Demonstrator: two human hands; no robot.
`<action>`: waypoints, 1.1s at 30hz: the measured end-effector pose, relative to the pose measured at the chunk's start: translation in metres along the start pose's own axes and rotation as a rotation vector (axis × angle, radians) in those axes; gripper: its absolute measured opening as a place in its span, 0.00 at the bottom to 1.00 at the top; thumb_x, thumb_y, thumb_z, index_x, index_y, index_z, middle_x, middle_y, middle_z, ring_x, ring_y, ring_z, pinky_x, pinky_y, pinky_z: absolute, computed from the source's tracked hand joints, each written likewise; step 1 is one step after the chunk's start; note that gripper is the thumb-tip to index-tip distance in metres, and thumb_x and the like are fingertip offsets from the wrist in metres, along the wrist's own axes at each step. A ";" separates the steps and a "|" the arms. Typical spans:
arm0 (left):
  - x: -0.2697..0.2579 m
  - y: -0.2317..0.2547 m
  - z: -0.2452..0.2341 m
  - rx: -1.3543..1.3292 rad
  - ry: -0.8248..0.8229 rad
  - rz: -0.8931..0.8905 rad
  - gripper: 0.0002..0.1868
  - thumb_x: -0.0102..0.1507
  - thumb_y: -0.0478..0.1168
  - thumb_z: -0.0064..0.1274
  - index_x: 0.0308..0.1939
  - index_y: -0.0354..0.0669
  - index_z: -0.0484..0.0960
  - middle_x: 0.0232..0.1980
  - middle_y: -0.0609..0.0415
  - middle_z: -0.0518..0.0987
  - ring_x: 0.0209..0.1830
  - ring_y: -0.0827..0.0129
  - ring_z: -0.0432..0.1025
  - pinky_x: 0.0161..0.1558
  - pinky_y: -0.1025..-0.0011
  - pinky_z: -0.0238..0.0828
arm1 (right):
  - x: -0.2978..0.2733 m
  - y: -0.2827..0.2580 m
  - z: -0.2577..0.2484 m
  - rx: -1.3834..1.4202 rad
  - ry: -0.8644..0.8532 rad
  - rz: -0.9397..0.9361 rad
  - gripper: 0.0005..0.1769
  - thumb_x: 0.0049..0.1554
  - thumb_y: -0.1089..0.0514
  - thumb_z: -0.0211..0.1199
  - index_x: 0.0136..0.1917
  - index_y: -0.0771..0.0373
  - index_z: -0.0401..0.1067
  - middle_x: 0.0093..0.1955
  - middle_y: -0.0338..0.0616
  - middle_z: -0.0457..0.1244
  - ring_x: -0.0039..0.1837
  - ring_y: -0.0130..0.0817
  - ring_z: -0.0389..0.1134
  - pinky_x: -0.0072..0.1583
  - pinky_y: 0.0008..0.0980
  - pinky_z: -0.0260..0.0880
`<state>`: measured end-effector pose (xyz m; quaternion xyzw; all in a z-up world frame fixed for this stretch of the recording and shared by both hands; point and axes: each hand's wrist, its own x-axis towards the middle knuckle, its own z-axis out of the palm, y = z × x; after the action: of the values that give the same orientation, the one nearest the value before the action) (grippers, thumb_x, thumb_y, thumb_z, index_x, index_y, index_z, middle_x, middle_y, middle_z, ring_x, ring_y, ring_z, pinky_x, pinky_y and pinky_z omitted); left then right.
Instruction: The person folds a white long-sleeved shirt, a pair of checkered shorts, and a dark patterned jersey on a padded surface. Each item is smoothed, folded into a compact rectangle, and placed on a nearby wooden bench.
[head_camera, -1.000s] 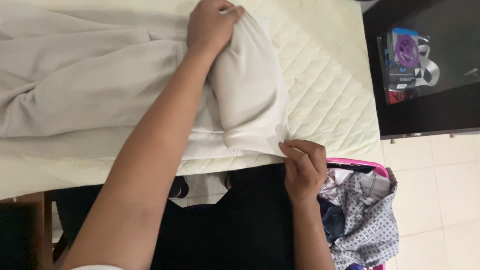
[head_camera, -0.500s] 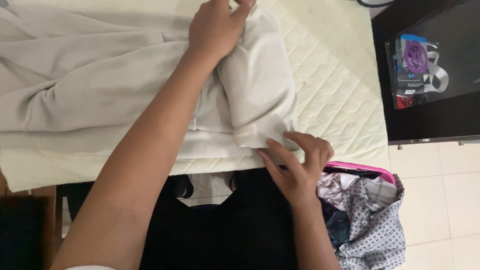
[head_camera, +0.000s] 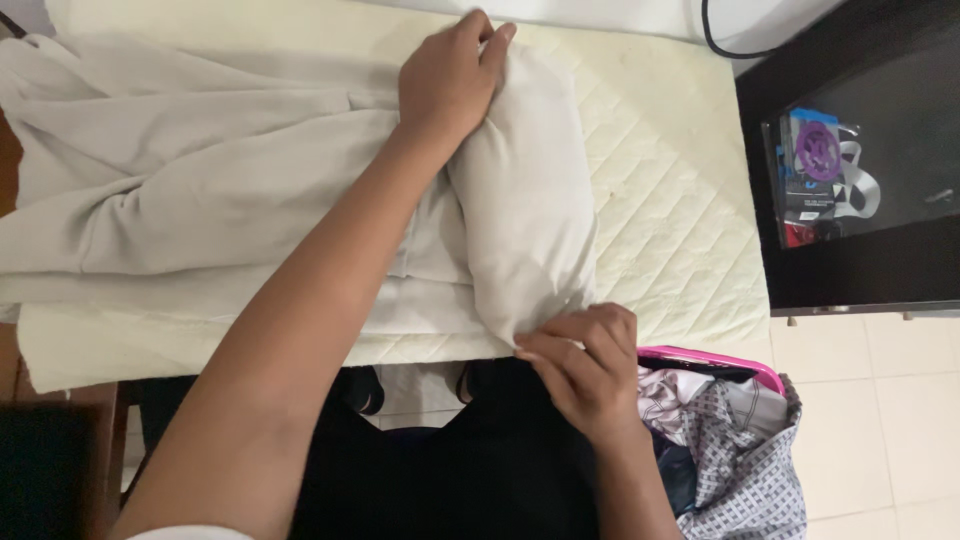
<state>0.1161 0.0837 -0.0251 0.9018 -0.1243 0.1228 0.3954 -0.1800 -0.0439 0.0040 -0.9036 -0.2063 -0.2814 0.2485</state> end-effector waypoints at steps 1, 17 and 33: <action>-0.004 0.005 -0.007 0.057 0.029 0.033 0.18 0.71 0.57 0.49 0.45 0.47 0.77 0.46 0.50 0.82 0.50 0.54 0.75 0.47 0.53 0.71 | 0.003 0.002 0.002 0.034 -0.001 0.000 0.07 0.53 0.56 0.72 0.45 0.55 0.78 0.47 0.36 0.66 0.51 0.35 0.65 0.58 0.39 0.62; -0.103 0.021 -0.004 0.103 -0.306 0.426 0.30 0.68 0.42 0.43 0.75 0.40 0.64 0.82 0.51 0.57 0.84 0.58 0.45 0.80 0.51 0.39 | 0.073 0.034 0.066 -0.067 -0.069 0.450 0.29 0.72 0.47 0.39 0.82 0.60 0.56 0.85 0.52 0.48 0.86 0.52 0.47 0.78 0.50 0.50; -0.157 0.063 -0.020 -0.562 -0.168 -0.003 0.37 0.73 0.48 0.46 0.81 0.47 0.46 0.82 0.30 0.49 0.81 0.35 0.53 0.69 0.51 0.68 | 0.057 0.052 0.035 0.619 0.183 0.874 0.35 0.63 0.59 0.59 0.79 0.67 0.54 0.74 0.61 0.61 0.72 0.46 0.65 0.70 0.39 0.66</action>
<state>-0.0540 0.0773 -0.0196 0.7641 -0.1841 0.0080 0.6182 -0.0960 -0.0525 -0.0036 -0.7617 0.1376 -0.1554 0.6138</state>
